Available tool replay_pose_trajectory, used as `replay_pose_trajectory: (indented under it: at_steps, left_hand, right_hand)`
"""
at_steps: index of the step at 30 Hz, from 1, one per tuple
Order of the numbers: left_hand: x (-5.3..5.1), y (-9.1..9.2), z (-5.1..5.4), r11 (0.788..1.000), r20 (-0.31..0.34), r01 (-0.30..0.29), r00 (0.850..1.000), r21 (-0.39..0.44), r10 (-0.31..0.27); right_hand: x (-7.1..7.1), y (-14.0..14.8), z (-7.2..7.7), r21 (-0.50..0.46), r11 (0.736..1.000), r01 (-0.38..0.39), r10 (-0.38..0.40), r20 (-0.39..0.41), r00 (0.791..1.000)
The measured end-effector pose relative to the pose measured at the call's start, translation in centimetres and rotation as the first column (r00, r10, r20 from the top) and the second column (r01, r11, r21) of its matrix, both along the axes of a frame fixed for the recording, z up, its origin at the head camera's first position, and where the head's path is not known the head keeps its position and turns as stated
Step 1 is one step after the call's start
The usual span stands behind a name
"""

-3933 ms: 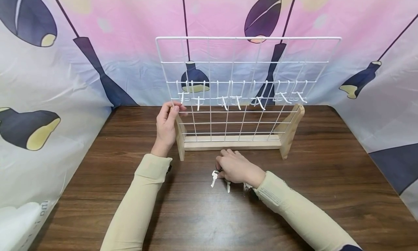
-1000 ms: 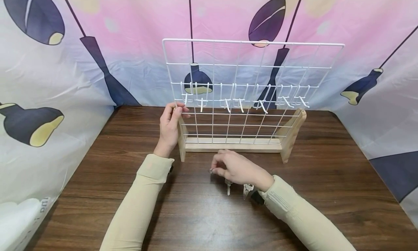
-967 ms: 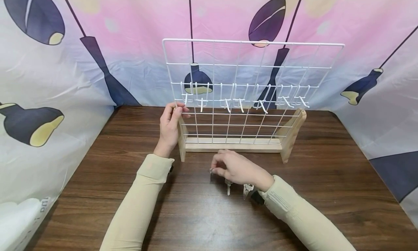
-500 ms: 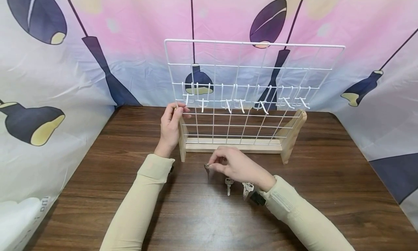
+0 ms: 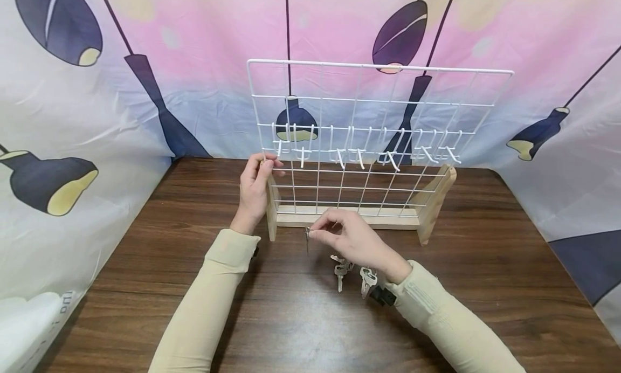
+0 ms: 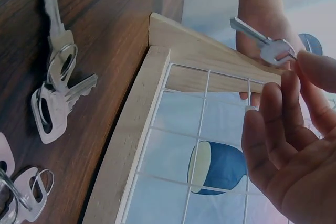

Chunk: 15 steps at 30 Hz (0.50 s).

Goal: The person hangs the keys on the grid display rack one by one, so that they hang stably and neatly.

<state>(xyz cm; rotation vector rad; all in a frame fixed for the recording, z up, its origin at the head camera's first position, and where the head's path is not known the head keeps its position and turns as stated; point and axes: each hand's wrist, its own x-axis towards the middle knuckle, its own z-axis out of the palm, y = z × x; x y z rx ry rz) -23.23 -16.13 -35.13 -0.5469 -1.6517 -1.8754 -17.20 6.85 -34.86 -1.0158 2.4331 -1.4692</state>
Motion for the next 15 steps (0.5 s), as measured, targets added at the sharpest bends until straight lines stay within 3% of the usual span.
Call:
replay_pose_trajectory:
  at_steps: [9,15]
  left_hand:
    - [0.08,0.08,0.04,1.0,-0.005,0.006,1.0,0.007,-0.006]
    - [0.01,0.03,-0.06,1.0,-0.003,0.005,1.0,0.009,-0.005]
  right_hand:
    - [0.04,-0.16,0.44,-0.047,0.998,0.045,-0.046,-0.03,0.998]
    - [0.12,-0.33,0.73,-0.058,0.996,0.064,-0.064,-0.001,0.998]
